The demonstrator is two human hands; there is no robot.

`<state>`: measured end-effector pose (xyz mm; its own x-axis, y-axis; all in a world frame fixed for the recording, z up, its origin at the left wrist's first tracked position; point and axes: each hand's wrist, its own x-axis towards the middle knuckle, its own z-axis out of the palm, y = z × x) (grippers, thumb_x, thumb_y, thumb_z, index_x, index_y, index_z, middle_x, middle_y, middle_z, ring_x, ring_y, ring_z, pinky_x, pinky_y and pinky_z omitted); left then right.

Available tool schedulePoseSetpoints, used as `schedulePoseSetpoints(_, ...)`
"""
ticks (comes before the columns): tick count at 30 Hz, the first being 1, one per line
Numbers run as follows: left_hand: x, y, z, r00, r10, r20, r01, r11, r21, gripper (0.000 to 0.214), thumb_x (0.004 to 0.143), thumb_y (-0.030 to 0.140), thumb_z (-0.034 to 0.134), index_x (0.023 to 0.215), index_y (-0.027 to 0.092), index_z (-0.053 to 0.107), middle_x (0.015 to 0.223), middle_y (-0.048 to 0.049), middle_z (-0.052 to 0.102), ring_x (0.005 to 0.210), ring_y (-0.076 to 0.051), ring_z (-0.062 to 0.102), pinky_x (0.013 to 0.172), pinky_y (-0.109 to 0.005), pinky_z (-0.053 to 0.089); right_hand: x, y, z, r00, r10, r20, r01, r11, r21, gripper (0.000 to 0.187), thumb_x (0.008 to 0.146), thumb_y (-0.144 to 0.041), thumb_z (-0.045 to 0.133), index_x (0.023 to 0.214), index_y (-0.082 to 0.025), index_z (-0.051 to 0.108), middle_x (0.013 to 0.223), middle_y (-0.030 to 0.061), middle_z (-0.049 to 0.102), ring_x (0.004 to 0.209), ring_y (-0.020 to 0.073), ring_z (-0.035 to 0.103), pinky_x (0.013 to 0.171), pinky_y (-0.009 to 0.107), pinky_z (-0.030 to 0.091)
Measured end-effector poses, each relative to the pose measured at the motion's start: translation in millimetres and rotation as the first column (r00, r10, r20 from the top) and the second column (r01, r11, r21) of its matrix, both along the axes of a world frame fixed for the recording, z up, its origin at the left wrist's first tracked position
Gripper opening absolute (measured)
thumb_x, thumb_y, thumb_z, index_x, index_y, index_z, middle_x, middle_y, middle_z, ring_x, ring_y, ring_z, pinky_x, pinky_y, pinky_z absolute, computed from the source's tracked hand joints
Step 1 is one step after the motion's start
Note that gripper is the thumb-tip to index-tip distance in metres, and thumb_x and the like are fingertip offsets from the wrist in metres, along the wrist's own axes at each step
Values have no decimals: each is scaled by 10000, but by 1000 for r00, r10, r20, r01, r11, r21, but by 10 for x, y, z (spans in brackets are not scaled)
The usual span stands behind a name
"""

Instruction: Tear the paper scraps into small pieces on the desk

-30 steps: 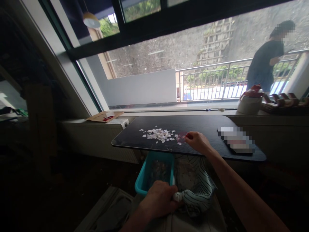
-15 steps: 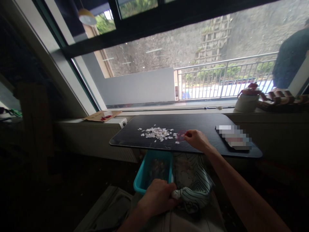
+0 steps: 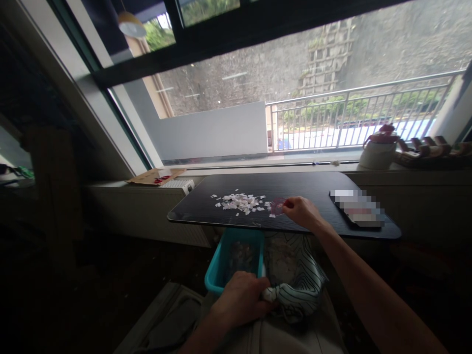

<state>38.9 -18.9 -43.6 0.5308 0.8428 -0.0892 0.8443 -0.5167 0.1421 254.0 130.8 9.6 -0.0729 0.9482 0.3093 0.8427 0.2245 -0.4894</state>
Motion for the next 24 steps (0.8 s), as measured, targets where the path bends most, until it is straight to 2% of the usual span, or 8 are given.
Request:
schedulePoseSetpoints(6, -2, -1, -9, 1000, -1, 12, 1, 1000, 5, 416, 812, 589, 469, 853, 215, 645, 785, -61, 670, 760, -261, 634, 669, -316, 461, 10, -45, 48, 999, -44, 11, 44, 999, 4, 251, 730, -407, 519, 757, -223, 688, 687, 27, 680, 660, 183, 598, 564, 267, 370)
schedulePoseSetpoints(12, -2, 5, -5, 1000, -1, 8, 1, 1000, 24, 406, 808, 586, 475, 840, 217, 643, 766, -59, 670, 746, -268, 637, 648, -320, 467, 35, -5, 18, 996, 25, -88, -29, 999, -40, 295, 722, -445, 523, 733, -203, 691, 648, 13, 671, 623, 159, 590, 549, 248, 387)
schedulePoseSetpoints(19, -3, 4, -35, 1000, 2, 6, -2, 1000, 29, 422, 808, 601, 462, 838, 221, 642, 762, -56, 666, 740, -261, 637, 643, -312, 469, 142, 42, 4, 996, -59, -72, 57, 998, -29, 277, 703, -423, 532, 701, -198, 694, 602, 19, 654, 577, 156, 570, 501, 248, 357)
schedulePoseSetpoints(24, -12, 28, -28, 1000, -21, -9, 22, 999, 41, 434, 799, 614, 463, 844, 221, 642, 756, -58, 665, 739, -270, 636, 643, -322, 468, 107, 51, -18, 998, -10, -65, 7, 999, -41, 294, 726, -426, 514, 748, -199, 699, 645, 12, 666, 613, 146, 584, 539, 236, 373)
